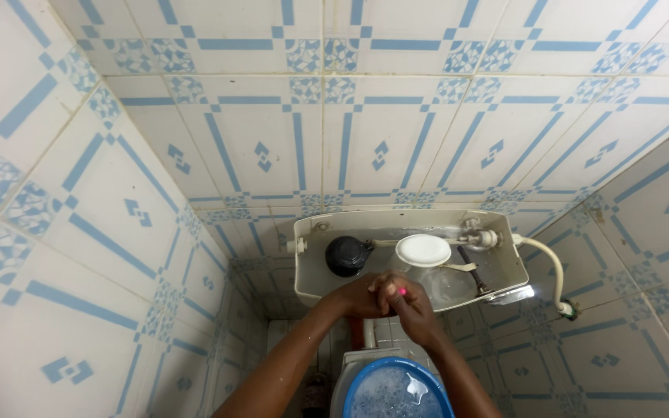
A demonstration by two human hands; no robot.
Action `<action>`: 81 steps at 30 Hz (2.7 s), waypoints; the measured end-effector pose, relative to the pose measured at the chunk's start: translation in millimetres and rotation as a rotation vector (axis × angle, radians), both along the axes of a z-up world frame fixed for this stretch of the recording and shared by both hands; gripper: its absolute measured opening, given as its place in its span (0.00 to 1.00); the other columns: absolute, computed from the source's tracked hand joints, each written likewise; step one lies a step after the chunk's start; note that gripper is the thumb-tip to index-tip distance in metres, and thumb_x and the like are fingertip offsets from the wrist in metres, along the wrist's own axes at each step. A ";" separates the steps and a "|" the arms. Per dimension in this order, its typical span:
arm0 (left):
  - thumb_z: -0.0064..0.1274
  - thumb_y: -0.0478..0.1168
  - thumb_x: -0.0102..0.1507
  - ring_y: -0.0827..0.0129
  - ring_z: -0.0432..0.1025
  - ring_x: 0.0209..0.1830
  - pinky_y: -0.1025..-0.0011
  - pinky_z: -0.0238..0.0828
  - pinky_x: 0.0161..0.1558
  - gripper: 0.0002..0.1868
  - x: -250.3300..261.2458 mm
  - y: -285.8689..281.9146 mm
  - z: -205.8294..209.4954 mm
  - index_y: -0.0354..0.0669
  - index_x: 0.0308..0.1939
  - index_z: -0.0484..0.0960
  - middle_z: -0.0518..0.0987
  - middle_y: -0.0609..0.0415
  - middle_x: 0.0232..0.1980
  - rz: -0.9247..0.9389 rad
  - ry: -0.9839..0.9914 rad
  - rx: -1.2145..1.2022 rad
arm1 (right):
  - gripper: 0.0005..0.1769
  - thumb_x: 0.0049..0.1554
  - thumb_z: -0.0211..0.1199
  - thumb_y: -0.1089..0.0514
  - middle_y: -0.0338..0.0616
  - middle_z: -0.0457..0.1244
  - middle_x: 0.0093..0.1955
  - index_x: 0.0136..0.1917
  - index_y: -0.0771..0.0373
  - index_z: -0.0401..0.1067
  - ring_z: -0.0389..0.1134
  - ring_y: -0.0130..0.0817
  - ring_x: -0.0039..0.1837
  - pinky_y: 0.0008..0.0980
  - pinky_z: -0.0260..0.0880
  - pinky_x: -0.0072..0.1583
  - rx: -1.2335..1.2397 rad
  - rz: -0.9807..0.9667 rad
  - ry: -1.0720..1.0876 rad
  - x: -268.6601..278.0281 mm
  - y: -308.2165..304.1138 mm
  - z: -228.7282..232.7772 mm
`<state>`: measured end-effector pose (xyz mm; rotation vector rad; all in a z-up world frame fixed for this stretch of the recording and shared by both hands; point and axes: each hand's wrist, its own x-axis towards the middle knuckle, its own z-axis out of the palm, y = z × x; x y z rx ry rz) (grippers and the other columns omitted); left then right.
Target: The person scrubs the interior of a toilet cistern using a pink toothbrush and soapy water from a blue basin. They repeatedly dip the brush into the basin and scrub various parts of the tank, including the sides, the flush valve, and the fill valve.
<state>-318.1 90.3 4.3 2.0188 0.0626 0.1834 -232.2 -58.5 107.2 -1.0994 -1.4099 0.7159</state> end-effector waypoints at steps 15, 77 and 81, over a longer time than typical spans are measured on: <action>0.53 0.54 0.66 0.52 0.59 0.79 0.55 0.58 0.74 0.36 -107.6 41.6 16.5 0.52 0.75 0.62 0.63 0.47 0.79 0.825 -0.205 -0.442 | 0.20 0.68 0.42 0.43 0.45 0.64 0.39 0.51 0.61 0.63 0.69 0.34 0.43 0.32 0.71 0.49 -0.301 -0.314 0.236 -51.3 122.3 -83.7; 0.44 0.67 0.65 0.66 0.63 0.68 0.64 0.31 0.76 0.47 -3.5 125.4 -78.6 0.30 0.72 0.61 0.69 0.50 0.66 1.025 -0.451 -1.661 | 0.25 0.63 0.48 0.38 0.55 0.70 0.53 0.59 0.54 0.76 0.70 0.57 0.56 0.52 0.69 0.57 -0.705 -0.005 -1.071 82.1 232.3 -62.5; 0.43 0.71 0.63 0.64 0.60 0.71 0.64 0.27 0.77 0.55 -4.0 127.5 -81.5 0.25 0.76 0.53 0.69 0.43 0.70 0.917 -0.462 -1.681 | 0.25 0.64 0.47 0.39 0.55 0.69 0.53 0.58 0.55 0.77 0.69 0.59 0.54 0.55 0.68 0.56 -0.590 -0.045 -1.071 94.1 233.6 -70.0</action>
